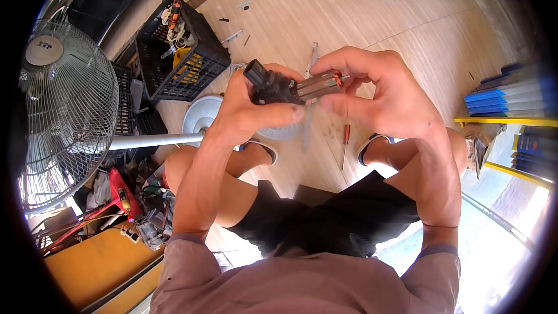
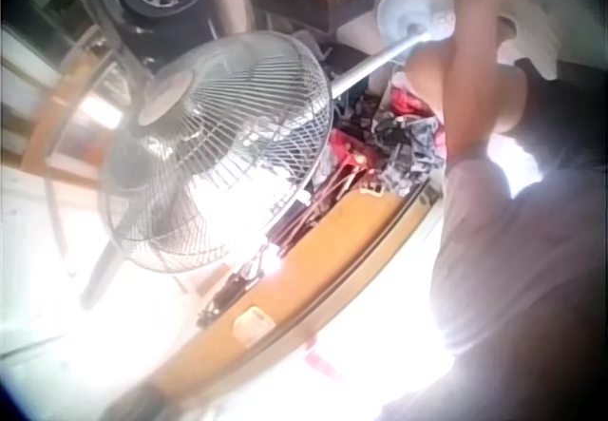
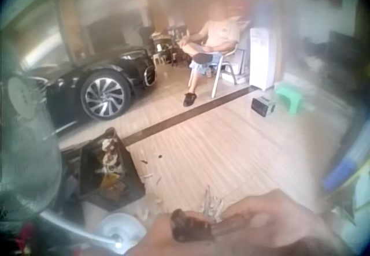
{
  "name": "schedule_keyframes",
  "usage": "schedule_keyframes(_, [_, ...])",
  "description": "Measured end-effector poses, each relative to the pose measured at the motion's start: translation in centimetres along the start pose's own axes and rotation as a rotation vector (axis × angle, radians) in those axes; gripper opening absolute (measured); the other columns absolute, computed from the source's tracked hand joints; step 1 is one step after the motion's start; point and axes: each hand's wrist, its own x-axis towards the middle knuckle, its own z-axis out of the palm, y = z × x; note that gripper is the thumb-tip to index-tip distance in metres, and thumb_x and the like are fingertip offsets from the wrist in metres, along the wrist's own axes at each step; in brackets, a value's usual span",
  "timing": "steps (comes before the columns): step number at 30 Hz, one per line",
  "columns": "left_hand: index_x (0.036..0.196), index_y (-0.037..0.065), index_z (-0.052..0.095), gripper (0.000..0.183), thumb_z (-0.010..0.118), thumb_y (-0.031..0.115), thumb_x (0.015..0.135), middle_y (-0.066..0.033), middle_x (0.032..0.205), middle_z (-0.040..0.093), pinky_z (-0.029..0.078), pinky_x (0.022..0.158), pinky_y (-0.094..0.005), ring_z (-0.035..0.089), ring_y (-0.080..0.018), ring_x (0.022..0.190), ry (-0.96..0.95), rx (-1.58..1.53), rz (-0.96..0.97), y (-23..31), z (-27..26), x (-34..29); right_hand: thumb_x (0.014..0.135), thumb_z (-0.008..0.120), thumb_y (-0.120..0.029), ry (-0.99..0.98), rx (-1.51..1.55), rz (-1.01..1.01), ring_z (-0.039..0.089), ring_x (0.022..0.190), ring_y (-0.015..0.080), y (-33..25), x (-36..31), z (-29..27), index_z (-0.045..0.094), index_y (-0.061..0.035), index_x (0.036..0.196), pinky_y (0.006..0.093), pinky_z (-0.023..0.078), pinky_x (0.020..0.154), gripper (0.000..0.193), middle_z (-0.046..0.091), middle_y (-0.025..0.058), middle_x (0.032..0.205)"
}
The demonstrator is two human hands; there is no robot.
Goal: The person pulls apart a motor assembly to remove the casing, then reinserts the rotor back into the plastic housing and fits the components together by hand.
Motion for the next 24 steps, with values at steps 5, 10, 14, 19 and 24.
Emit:
schedule_keyframes(5, [0.102,-0.004,0.068,0.041,0.083,0.014,0.068,-0.0037,0.085,0.067,0.048,0.071,-0.0252,0.061,-0.0100,0.077,-0.005,0.011,0.005,0.18,0.05,-0.10,0.078,0.081,-0.007,-0.087,-0.056,0.002,0.065,0.077,0.0144,0.01,0.20,-0.54,0.068,-0.0017,0.111,0.0286,0.053,0.074,0.036,0.071,0.0072,0.091])
schedule_keyframes(10, [0.102,-0.003,0.068,0.040,0.083,0.014,0.068,-0.0037,0.085,0.068,0.049,0.071,-0.0252,0.061,-0.0099,0.077,-0.004,0.017,-0.006,0.48,0.03,-0.24,0.078,0.081,-0.008,-0.021,-0.022,0.000,0.065,0.076,0.0137,-0.45,0.16,-0.15,0.069,-0.0013,0.107,0.0283,0.052,0.071,0.031,0.071,0.0070,0.088])
schedule_keyframes(14, [0.101,-0.003,0.068,0.039,0.082,0.013,0.068,-0.0033,0.084,0.067,0.048,0.070,-0.0249,0.061,-0.0092,0.077,-0.002,0.034,-0.016,0.40,-0.02,-0.24,0.079,0.081,-0.009,-0.052,-0.036,-0.006,0.064,0.075,0.0137,0.09,0.18,-0.15,0.070,-0.0012,0.106,0.0282,0.052,0.071,0.031,0.071,0.0073,0.088])
schedule_keyframes(19, [0.101,-0.003,0.068,0.039,0.081,0.013,0.068,-0.0025,0.083,0.066,0.048,0.070,-0.0248,0.060,-0.0087,0.076,-0.014,0.051,-0.024,0.73,-0.12,-0.27,0.079,0.082,-0.012,-0.055,-0.047,-0.009,0.064,0.076,0.0139,0.04,0.08,-0.37,0.069,-0.0012,0.107,0.0287,0.052,0.072,0.032,0.072,0.0078,0.090])
schedule_keyframes(24, [0.100,-0.004,0.068,0.038,0.081,0.013,0.069,-0.0024,0.082,0.066,0.048,0.069,-0.0249,0.060,-0.0088,0.075,-0.019,0.045,-0.041,0.72,-0.03,-0.20,0.080,0.082,-0.013,-0.021,-0.041,0.004,0.064,0.076,0.0143,-0.18,0.09,-0.11,0.069,-0.0008,0.109,0.0289,0.052,0.072,0.034,0.071,0.0085,0.088])
